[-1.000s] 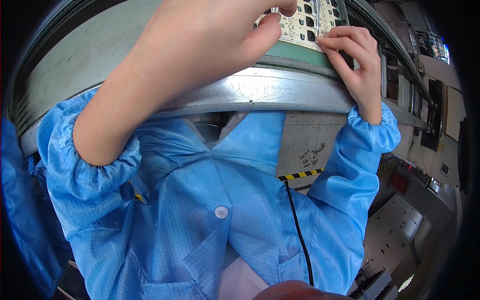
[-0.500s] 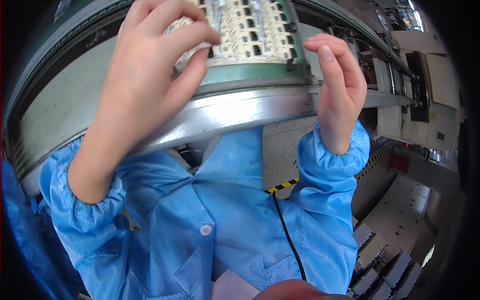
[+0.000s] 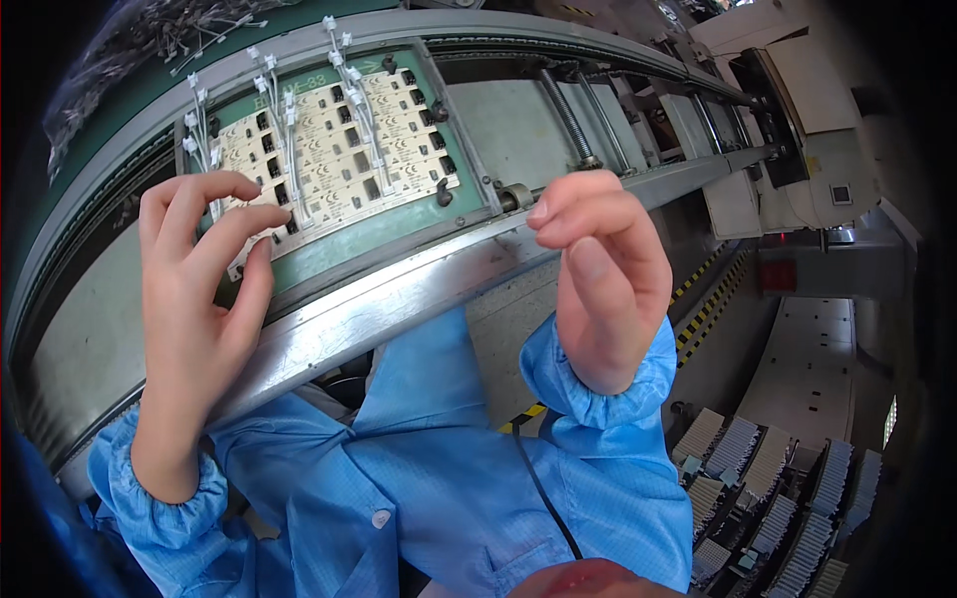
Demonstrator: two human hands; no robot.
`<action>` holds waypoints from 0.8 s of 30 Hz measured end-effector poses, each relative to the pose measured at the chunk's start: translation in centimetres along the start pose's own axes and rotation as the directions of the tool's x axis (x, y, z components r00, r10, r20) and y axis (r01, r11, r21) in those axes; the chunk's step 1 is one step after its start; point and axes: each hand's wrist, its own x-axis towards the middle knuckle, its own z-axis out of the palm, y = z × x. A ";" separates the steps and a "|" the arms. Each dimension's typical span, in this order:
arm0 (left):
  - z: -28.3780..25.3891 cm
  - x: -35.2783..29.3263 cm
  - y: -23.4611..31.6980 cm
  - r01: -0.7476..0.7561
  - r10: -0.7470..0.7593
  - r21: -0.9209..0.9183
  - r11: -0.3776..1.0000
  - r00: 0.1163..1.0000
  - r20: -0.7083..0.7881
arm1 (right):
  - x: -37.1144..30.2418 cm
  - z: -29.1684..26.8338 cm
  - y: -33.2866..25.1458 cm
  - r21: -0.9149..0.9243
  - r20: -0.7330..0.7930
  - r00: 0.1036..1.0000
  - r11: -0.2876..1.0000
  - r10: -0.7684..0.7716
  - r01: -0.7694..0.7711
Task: Manually placing and adjusting electronic components onto a printed circuit board on an assembly line.
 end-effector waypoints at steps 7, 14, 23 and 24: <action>0.2 0.2 0.2 -0.054 0.054 0.006 0.999 0.998 -0.041 | -0.3 -0.1 -0.2 0.033 -0.023 1.000 0.999 -0.021 0.022; 2.7 2.0 6.9 0.158 0.005 -0.776 0.610 0.979 0.203 | -1.4 1.1 -0.1 0.074 0.023 0.997 0.995 0.068 -0.069; 3.8 2.4 6.8 0.091 0.083 -0.877 0.471 0.986 0.147 | -1.7 2.0 0.6 0.307 0.016 0.973 0.925 0.230 -0.224; 3.8 2.3 6.7 0.092 0.084 -0.877 0.472 0.985 0.149 | -1.7 2.1 0.6 0.340 0.030 0.974 0.915 0.222 -0.219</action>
